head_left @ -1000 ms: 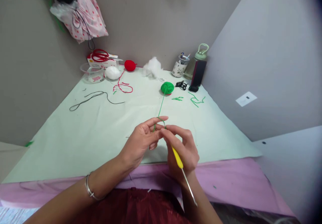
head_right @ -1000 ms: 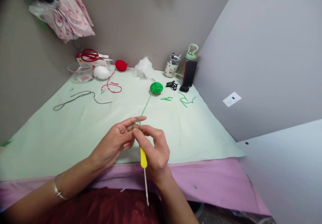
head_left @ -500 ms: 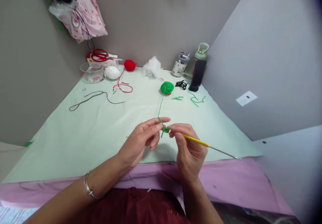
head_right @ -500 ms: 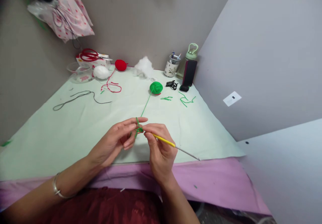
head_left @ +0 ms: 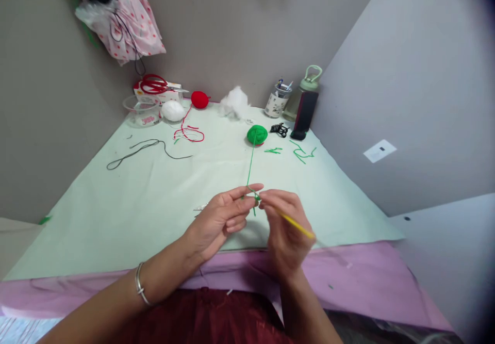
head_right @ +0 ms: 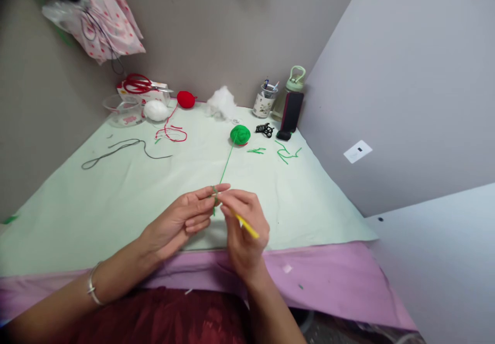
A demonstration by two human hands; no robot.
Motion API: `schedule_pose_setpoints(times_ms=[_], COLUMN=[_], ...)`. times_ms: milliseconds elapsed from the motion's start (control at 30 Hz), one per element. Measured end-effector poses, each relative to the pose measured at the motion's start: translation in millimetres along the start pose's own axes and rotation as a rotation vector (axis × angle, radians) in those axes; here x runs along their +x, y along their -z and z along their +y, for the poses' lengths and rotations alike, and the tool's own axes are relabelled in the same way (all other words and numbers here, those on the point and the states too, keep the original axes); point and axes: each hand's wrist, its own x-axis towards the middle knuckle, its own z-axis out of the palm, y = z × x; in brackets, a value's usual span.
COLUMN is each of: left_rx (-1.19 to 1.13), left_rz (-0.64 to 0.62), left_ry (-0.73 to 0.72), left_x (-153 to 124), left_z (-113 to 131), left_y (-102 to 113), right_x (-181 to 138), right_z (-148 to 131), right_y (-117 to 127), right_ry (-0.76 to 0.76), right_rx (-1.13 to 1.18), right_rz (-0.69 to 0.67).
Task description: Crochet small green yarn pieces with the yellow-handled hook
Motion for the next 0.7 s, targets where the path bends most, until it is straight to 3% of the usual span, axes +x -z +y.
schedule_pose_setpoints(times_ms=[100,200,367,567,700], left_rx=[-0.008,0.043,0.165,0.184,0.221], left_rz=[0.012,0.039,0.052,0.014,0.014], left_ry=[-0.043,-0.101,-0.135,-0.09,-0.129], left_x=[0.7,-0.8,-2.8,-3.5,-4.3], left_z=[5.5,6.3,2.8,8.3,10.4], left_y=[2.2,0.4,-3.6,-2.6,0.6], right_x=[9.0,13.1,10.8,13.1,13.1], right_z=[0.1,-0.3,-2.0,2.2,-2.3], right_y=[5.0,5.5,-0.4,4.6,10.2], right_ry=[-0.214,-0.324,-0.223,-0.376,-0.3], right_rx=[0.233,0.404,0.31,0.507,0.4], right_rz=[0.065,0.071,-0.046,-0.071,-0.088])
